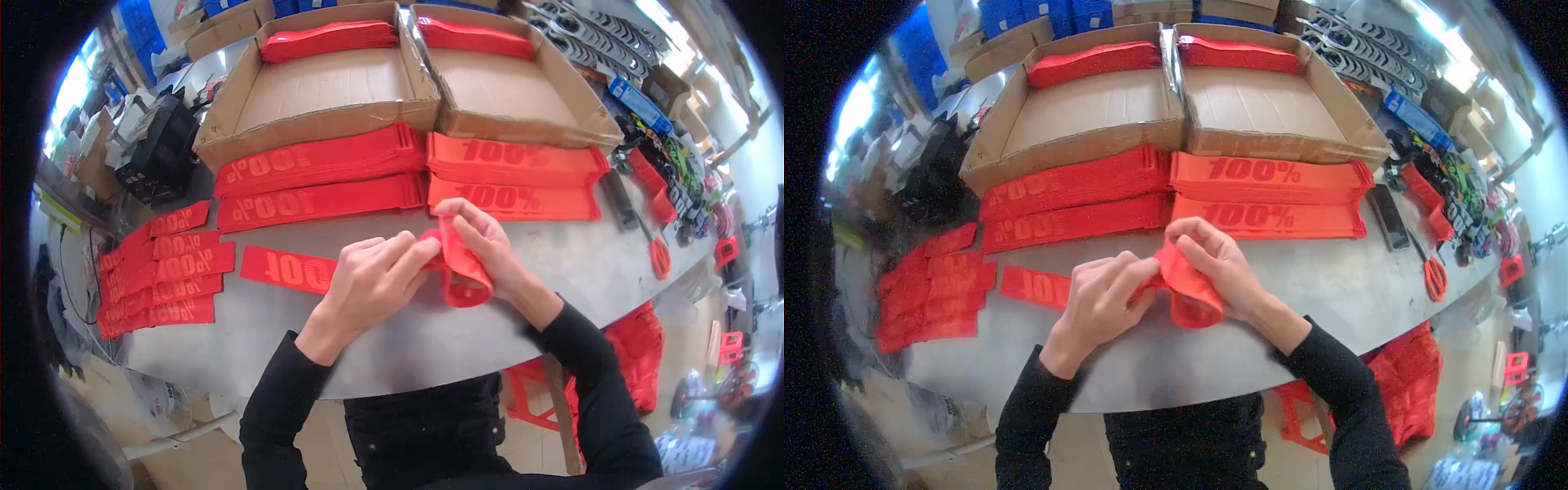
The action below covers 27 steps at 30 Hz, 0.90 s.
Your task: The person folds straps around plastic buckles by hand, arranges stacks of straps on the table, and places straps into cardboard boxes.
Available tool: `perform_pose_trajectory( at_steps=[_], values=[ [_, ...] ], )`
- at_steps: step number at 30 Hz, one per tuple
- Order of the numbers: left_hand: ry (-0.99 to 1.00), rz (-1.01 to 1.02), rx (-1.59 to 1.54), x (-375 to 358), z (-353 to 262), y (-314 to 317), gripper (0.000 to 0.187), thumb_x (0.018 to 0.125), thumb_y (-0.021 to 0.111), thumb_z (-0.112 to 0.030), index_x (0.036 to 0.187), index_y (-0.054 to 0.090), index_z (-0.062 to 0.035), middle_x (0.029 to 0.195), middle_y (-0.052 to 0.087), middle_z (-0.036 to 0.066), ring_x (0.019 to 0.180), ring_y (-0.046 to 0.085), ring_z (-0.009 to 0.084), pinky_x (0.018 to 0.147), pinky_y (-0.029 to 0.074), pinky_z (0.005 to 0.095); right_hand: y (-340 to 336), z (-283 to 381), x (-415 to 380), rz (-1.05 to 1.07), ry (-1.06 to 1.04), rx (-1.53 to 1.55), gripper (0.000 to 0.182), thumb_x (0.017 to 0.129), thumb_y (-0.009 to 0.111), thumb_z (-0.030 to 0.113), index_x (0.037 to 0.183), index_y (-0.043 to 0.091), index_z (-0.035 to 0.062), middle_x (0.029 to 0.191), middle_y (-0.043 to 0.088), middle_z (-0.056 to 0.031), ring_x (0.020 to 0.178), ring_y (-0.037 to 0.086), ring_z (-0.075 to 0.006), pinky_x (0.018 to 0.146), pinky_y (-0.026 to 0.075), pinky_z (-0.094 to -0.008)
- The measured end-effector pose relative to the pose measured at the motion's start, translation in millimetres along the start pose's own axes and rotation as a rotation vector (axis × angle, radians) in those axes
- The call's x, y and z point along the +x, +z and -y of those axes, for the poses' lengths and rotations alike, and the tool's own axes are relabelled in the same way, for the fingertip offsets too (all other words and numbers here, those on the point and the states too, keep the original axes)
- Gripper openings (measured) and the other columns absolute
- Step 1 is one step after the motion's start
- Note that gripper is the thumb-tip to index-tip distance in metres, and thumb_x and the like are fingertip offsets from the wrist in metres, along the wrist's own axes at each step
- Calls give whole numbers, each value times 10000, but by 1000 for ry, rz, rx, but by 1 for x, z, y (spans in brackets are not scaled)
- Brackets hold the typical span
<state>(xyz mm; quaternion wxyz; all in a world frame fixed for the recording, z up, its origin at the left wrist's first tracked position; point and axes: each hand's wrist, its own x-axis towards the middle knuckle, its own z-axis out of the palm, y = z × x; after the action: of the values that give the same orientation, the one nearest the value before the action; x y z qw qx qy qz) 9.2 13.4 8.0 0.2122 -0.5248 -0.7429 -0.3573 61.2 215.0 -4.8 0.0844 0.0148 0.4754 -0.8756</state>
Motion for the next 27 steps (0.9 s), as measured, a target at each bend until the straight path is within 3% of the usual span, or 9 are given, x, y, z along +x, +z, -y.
perform_pose_trajectory(
  at_steps=[2,4,7,10,12,14,16,23,27],
  values=[
    [17,17,25,-5,3,0,342,764,728,-82,1092,635,-101,795,573,46,615,636,209,558,523,318,4,-4,0,-73,-35,-42,237,1028,601,236,1096,653,15,1047,663,-31,865,636,-64,751,537,-220],
    [62,25,-41,-8,0,1,464,652,784,-34,1094,664,-109,769,571,50,605,612,231,538,501,340,-13,3,-5,81,-38,-229,203,976,658,195,1061,670,11,1154,625,-69,1009,615,-118,852,513,-269],
    [-29,55,62,-16,-17,-6,460,654,748,-18,1097,679,-125,854,560,57,700,602,240,618,506,360,-35,2,-18,133,-225,-336,142,872,716,144,864,681,7,1289,576,-146,1230,512,-221,989,402,-314],
    [-413,-69,278,-46,-26,-50,437,666,722,-18,1089,680,-119,916,554,77,809,591,266,710,495,391,-71,12,-46,-70,-549,54,364,932,651,215,1197,595,-27,1391,525,-157,1230,512,-223,1120,384,-435],
    [-598,-156,365,-73,-28,-69,426,671,710,-19,1085,680,-116,948,550,86,864,585,279,756,490,406,-96,16,-77,-405,-538,133,338,925,668,212,1202,610,28,1402,525,-100,1202,505,-231,1128,371,-418],
    [-783,-216,501,-117,-20,-93,343,747,644,-53,1087,674,-94,1007,553,109,1035,563,321,908,436,429,-109,-1,-108,-29,-555,277,322,945,660,207,1196,579,22,1331,544,-93,1142,509,-223,1061,411,-412],
    [-751,-216,537,-150,-11,-121,261,727,661,-78,987,666,-59,1063,561,128,1108,528,348,961,405,460,-94,-17,-120,-223,-628,285,294,970,637,202,1198,577,26,1228,557,-72,1100,517,-202,991,437,-384],
    [-693,-121,879,-215,27,-258,138,810,613,-119,924,649,-49,1053,595,123,1084,565,330,968,412,469,-1,-19,-54,-13,-363,220,144,1006,592,197,1043,600,58,1095,609,-87,972,574,-195,917,478,-344],
    [-638,-89,1145,-240,102,-387,203,846,574,-89,1038,633,-61,1146,596,128,1143,554,333,1003,416,454,123,-9,20,139,-65,16,211,1043,512,220,1043,596,26,1260,621,-154,1199,584,-226,1021,472,-381]
  ],
)
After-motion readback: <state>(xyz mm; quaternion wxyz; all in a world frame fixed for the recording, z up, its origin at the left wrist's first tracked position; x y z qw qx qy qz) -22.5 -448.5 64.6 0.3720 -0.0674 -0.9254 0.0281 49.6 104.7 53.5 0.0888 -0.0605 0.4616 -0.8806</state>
